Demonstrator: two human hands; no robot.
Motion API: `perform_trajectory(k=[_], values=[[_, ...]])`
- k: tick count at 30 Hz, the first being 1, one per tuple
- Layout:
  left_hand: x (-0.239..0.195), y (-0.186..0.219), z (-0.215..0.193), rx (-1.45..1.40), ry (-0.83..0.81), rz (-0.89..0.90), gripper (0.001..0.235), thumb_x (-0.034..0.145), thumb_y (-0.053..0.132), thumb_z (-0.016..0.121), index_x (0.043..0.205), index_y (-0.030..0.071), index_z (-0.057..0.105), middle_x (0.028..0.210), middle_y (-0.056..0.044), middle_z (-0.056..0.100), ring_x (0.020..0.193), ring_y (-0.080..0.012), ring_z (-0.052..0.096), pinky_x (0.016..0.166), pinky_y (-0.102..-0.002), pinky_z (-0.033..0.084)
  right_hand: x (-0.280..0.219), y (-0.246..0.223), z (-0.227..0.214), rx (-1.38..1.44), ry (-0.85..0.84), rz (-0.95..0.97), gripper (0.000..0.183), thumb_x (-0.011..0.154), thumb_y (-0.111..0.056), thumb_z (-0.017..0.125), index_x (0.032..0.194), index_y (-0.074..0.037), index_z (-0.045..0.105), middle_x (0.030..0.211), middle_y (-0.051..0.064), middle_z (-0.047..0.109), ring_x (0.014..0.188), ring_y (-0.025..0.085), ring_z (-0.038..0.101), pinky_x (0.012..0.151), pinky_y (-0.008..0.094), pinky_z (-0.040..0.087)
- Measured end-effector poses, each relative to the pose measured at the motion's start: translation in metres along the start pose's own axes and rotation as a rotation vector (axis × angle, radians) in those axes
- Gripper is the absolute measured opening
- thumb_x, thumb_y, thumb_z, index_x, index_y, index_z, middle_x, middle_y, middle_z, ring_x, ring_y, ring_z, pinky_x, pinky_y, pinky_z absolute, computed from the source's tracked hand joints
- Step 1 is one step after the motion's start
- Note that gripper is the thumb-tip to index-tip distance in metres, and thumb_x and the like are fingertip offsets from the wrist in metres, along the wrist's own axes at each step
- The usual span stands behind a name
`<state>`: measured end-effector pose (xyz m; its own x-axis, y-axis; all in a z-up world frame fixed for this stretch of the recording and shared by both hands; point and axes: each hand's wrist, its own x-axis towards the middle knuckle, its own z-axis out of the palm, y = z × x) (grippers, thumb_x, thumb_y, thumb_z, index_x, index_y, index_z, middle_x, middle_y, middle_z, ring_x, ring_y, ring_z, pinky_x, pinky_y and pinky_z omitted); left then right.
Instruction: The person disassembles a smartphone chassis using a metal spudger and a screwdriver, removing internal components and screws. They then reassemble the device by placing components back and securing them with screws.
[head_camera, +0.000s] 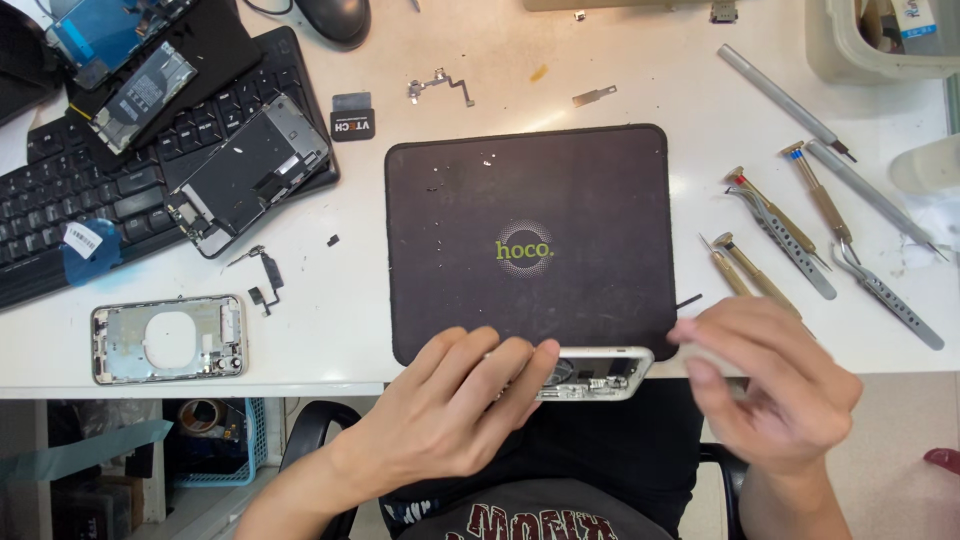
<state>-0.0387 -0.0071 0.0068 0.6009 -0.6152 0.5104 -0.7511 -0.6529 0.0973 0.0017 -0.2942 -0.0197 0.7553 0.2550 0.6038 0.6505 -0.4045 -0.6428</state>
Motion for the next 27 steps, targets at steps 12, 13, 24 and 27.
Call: perform_trajectory(k=[12,13,24,27], values=[[-0.007,0.016,-0.006,-0.072,-0.025,-0.029,0.046,0.097,0.020,0.076,0.140,0.008,0.065,0.114,-0.007,0.056,0.094,-0.0200,0.060,0.076,-0.033,0.048,-0.015,-0.027,0.006,0.184,-0.085,0.131,0.018,0.087,-0.003,0.075,0.104,0.003,0.072,0.094,0.017,0.075,0.077,0.017,0.076,0.057,0.020,0.059],[-0.006,0.017,-0.008,-0.124,-0.048,-0.057,0.051,0.093,0.020,0.078,0.140,0.008,0.064,0.114,-0.008,0.056,0.091,-0.0201,0.059,0.075,-0.034,0.047,-0.015,-0.028,0.006,0.188,-0.083,0.144,0.017,0.088,-0.003,0.075,0.104,0.002,0.072,0.094,0.017,0.075,0.074,0.016,0.074,0.056,0.020,0.057],[0.014,0.007,-0.029,-0.944,-0.253,-0.630,0.079,0.067,0.027,0.090,0.136,0.003,0.061,0.120,-0.008,0.066,0.099,-0.0181,0.071,0.080,-0.030,0.059,-0.003,-0.019,0.018,0.536,-0.255,0.742,0.025,0.098,-0.012,0.064,0.115,0.003,0.075,0.089,0.008,0.077,0.077,0.009,0.070,0.067,0.022,0.056],[0.014,0.004,-0.028,-1.037,-0.321,-0.754,0.074,0.065,0.029,0.088,0.132,0.005,0.066,0.108,-0.007,0.069,0.090,-0.0169,0.071,0.076,-0.029,0.058,-0.004,-0.016,0.023,0.567,-0.268,0.754,0.026,0.101,-0.013,0.061,0.116,0.003,0.075,0.091,0.008,0.077,0.081,0.008,0.069,0.072,0.022,0.056]])
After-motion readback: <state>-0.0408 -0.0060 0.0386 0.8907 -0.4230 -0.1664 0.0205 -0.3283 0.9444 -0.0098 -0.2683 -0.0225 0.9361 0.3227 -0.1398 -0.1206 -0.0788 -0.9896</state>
